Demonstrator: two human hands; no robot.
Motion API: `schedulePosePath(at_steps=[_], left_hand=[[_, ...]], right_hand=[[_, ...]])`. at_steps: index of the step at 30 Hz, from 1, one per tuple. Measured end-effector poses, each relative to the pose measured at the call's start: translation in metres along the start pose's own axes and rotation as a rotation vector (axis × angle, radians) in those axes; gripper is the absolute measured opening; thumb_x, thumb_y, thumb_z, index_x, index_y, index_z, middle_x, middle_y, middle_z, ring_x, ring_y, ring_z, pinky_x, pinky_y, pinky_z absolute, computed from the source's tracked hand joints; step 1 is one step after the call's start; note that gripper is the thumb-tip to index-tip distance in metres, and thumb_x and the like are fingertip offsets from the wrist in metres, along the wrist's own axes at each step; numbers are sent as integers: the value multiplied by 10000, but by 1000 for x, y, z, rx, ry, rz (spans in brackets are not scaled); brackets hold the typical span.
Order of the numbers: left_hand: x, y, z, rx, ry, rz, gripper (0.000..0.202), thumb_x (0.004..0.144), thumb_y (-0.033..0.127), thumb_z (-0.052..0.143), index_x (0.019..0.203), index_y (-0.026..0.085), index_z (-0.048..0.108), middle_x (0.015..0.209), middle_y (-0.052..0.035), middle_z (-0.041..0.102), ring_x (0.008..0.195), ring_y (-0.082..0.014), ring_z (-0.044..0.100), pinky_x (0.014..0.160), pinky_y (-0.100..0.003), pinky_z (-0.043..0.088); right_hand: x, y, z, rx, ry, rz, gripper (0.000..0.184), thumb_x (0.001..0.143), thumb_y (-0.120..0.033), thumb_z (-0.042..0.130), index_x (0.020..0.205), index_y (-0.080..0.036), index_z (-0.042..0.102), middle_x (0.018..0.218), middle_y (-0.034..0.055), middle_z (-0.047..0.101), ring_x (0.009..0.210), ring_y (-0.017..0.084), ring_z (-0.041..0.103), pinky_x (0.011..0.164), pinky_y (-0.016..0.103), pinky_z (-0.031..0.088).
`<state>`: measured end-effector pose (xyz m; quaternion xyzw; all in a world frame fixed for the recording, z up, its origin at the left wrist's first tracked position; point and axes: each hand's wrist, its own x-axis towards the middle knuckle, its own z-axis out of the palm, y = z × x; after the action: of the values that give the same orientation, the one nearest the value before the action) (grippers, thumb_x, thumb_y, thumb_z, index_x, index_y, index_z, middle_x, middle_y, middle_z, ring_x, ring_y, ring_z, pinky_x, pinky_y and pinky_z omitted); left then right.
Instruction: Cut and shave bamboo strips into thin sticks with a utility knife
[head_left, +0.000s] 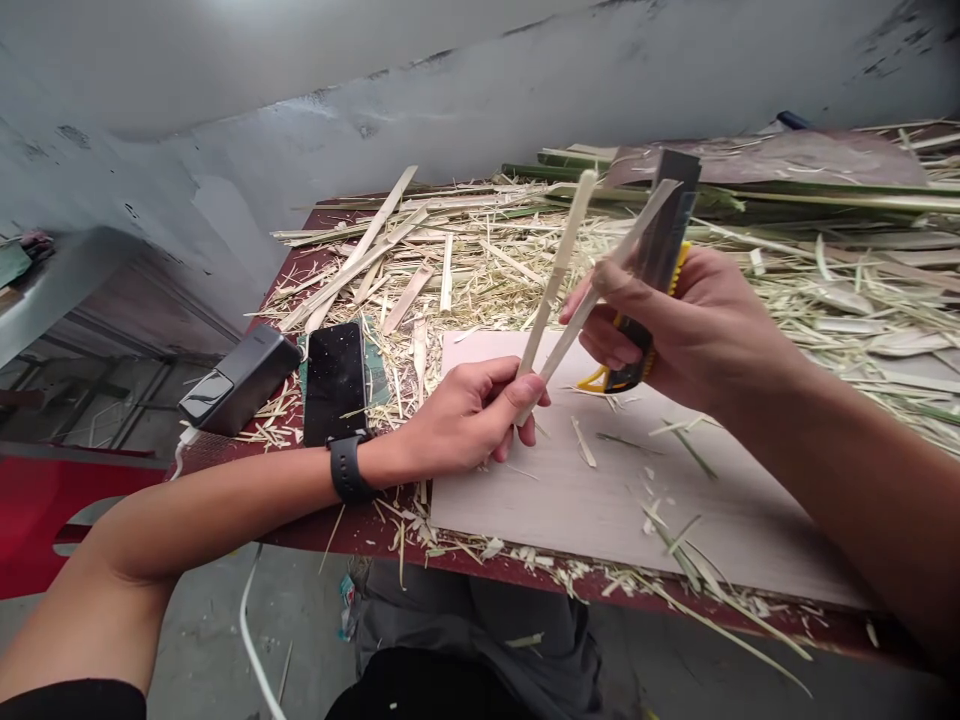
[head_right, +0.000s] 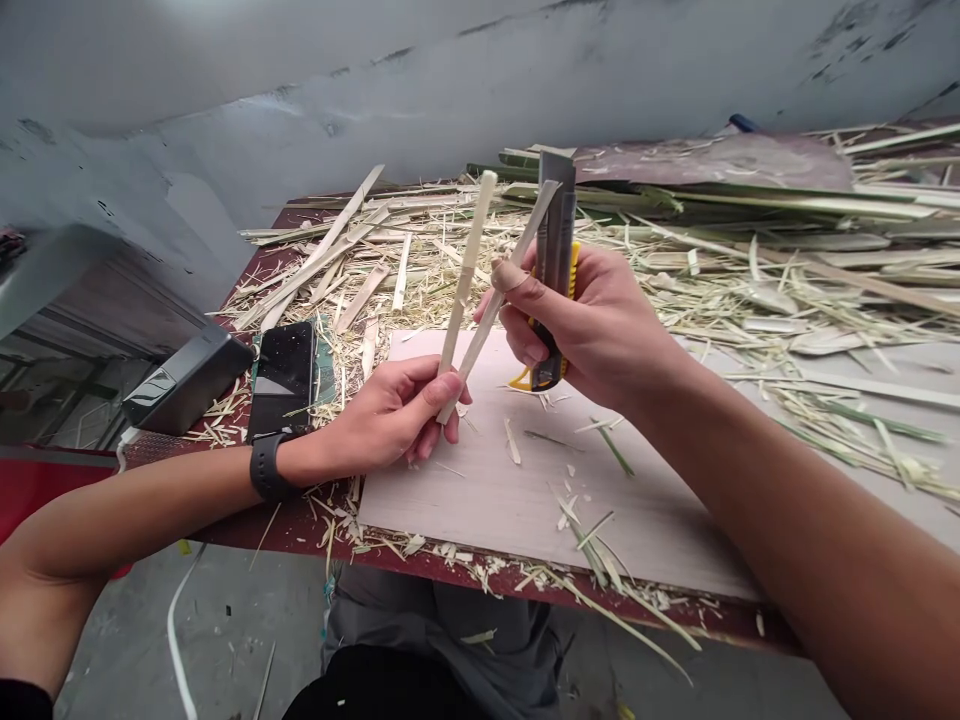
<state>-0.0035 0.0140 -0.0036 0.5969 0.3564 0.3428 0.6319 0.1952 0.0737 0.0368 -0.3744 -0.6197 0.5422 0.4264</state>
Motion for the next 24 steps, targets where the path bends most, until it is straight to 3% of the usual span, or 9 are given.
schedulePosePath(at_steps=[4,7,10,12,14,16,19,21,24], left_hand=[[5,3,0,-120,110,-100,236,1110,402,475,1060,183,545,694,45,668,394,-33,520,373,-148,385],[6,10,-1,-169,126,-160,269,1123,382,454,1267,160,503,710,33,703,399,-51,548,379,-163,404],[5,13,-2,-191,82,-161,582,1070,382,593,1519,136,315,801,8,750,430,-61,576,399,-174,445],[5,12,-3,-192,54,-139,787,997,377,715,1570,130,236,838,7,756,446,-65,589,400,-178,457],[5,10,-4,-178,36,-126,798,962,366,757,1551,117,279,824,14,744,443,-67,586,391,-180,455],[6,8,-4,-153,-8,-138,585,984,352,716,1436,99,445,806,-1,742,435,-56,565,392,-179,455],[5,8,-5,-91,-111,-150,258,1002,344,672,1083,100,649,839,-46,756,457,-26,541,424,-164,465],[4,9,-4,-62,-140,-138,251,977,358,707,948,114,656,839,-43,752,479,-18,541,443,-153,465],[3,9,-3,-66,-120,-138,337,907,411,796,997,141,616,762,3,716,470,-29,537,435,-156,456]], right_hand=[[0,-5,3,57,126,14,413,709,-633,891,668,-363,581,727,8,633,484,149,294,510,429,219],[1,-7,5,68,178,29,493,678,-625,920,677,-345,515,684,7,565,500,147,288,523,422,219],[2,-6,4,66,205,34,502,639,-622,940,695,-359,515,610,-6,431,506,155,283,520,415,223],[3,-5,3,58,215,31,482,639,-623,939,717,-369,536,603,-13,410,504,154,286,511,413,233],[4,-3,2,45,217,23,480,652,-623,935,738,-360,542,600,-22,419,495,144,305,495,406,247],[5,-2,1,39,216,11,509,658,-615,942,747,-328,531,598,-35,444,473,124,332,471,390,260],[6,0,-1,49,206,-12,525,669,-564,960,777,-286,528,633,-44,538,440,98,377,443,357,274],[6,3,-2,50,174,-28,501,694,-525,959,801,-271,540,634,-44,579,424,93,402,428,339,288],[6,9,-3,-6,118,-70,464,727,-551,937,794,-250,589,539,-52,551,394,96,422,402,321,305]])
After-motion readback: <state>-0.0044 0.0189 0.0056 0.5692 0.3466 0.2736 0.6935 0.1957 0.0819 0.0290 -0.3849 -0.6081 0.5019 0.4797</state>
